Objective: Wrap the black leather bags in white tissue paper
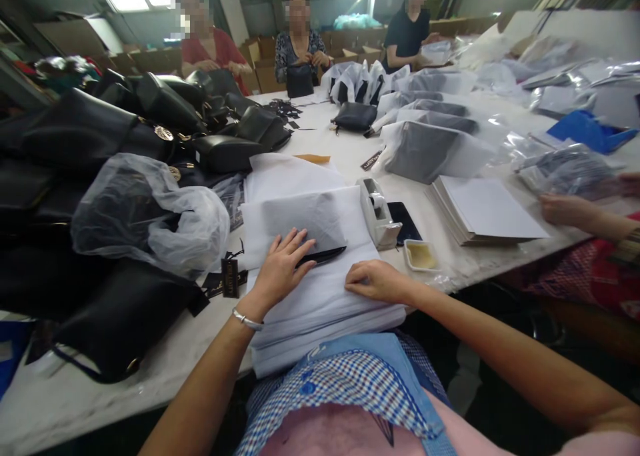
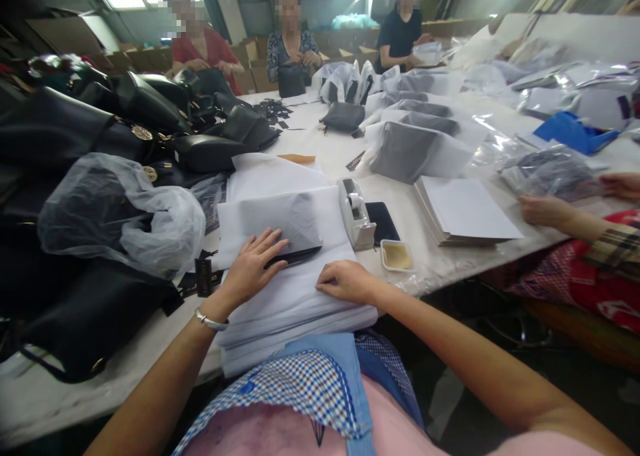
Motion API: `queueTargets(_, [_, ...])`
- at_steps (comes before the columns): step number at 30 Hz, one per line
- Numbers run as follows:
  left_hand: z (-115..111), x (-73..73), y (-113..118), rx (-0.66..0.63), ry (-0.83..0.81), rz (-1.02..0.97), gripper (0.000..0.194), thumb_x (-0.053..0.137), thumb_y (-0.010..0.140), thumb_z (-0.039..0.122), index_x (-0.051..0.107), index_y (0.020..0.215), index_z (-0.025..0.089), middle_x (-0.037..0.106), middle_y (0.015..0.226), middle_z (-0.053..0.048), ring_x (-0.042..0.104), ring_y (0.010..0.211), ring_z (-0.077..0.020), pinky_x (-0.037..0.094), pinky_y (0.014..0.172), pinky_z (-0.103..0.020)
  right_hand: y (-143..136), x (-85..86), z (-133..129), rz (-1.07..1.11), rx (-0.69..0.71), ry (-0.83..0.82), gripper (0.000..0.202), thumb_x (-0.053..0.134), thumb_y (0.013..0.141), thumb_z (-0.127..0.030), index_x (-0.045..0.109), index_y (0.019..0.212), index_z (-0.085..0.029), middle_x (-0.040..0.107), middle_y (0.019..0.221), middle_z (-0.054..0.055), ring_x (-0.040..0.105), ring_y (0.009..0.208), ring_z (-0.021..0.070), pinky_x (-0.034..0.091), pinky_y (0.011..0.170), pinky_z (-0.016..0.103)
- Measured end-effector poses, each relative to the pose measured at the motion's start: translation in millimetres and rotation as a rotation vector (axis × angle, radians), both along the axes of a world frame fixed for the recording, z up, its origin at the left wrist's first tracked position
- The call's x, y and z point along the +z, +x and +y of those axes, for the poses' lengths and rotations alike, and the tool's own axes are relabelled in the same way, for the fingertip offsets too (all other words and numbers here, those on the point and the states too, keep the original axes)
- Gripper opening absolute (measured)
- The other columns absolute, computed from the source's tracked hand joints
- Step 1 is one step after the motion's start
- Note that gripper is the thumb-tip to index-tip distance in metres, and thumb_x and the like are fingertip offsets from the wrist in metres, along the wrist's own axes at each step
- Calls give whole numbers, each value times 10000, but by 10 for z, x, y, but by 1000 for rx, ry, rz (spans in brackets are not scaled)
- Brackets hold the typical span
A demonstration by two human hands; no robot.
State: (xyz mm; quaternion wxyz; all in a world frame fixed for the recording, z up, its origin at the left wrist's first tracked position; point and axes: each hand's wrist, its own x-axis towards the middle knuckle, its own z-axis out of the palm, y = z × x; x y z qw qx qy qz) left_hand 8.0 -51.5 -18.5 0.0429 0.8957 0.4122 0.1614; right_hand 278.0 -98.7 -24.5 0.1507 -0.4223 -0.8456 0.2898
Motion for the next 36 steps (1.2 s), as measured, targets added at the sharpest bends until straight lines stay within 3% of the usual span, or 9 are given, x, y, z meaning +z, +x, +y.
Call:
queueTargets(6, [5,59,-5,-11,-57,10,477,464,969,469,526,1381,239,396,1549,-109,282,1462,-299,246,1167,-559,-60,84,22,86,-115,23,140,633,898,-265,751,848,-209,731,858,14,666,798,156,477,760,240])
queueTargets(11, [33,292,-45,-54,-213,20,494,430,951,565,596,1300,257,403,1545,-107,275,1463,-318,253,1154,-588,-72,261,160,189,-235,171,153,609,923,-276,729,861,-204,717,862,13,656,798,151,471,760,245])
queueTargets(15, [85,441,-76,-125,-259,84,397,635,857,510,669,1154,249,433,1527,-101,295,1451,-345,306,1138,-567,-87,389,268,196,-290,271,176,592,940,-288,713,839,-210,716,878,14,658,805,153,474,768,251])
queueTargets(17, [112,434,-73,-127,-229,103,199,625,888,334,689,1043,226,477,1498,-88,326,1439,-332,337,1130,-543,-117,437,267,176,-325,304,184,573,957,-310,703,865,-217,722,902,16,669,823,159,482,779,260])
queueTargets(19, [132,386,-59,-111,-200,117,163,543,910,172,680,988,213,518,1466,-77,348,1430,-317,367,1111,-538,-168,466,239,120,-341,350,186,615,933,-378,685,1014,-226,728,991,31,678,889,187,495,832,296])
queueTargets(22, [138,289,-27,-99,-170,154,253,542,850,55,656,1012,212,500,1480,-80,336,1434,-331,384,1093,-561,-258,449,218,-24,-246,456,558,750,812,-455,564,1279,-213,676,1215,85,638,1084,259,452,1006,420])
queueTargets(23, [132,260,-17,-95,-159,168,284,549,826,30,649,1021,210,487,1490,-82,330,1436,-336,385,1092,-567,-283,425,232,-72,-191,493,572,774,792,-420,559,1278,-207,649,1269,97,608,1146,276,417,1053,460])
queueTargets(27, [83,179,2,-70,-66,191,290,520,821,-5,624,1012,187,463,1505,-108,355,1422,-343,402,1086,-564,-330,281,375,-199,-71,617,176,670,823,-104,658,976,-190,626,1317,88,570,1223,278,389,1095,491])
queueTargets(36, [-7,133,-128,-19,75,85,349,434,847,-58,602,1047,173,702,1191,-114,637,1174,-245,532,982,-420,-298,89,575,-159,-73,686,251,511,862,-19,634,1036,-155,707,1161,113,668,1074,236,511,980,377])
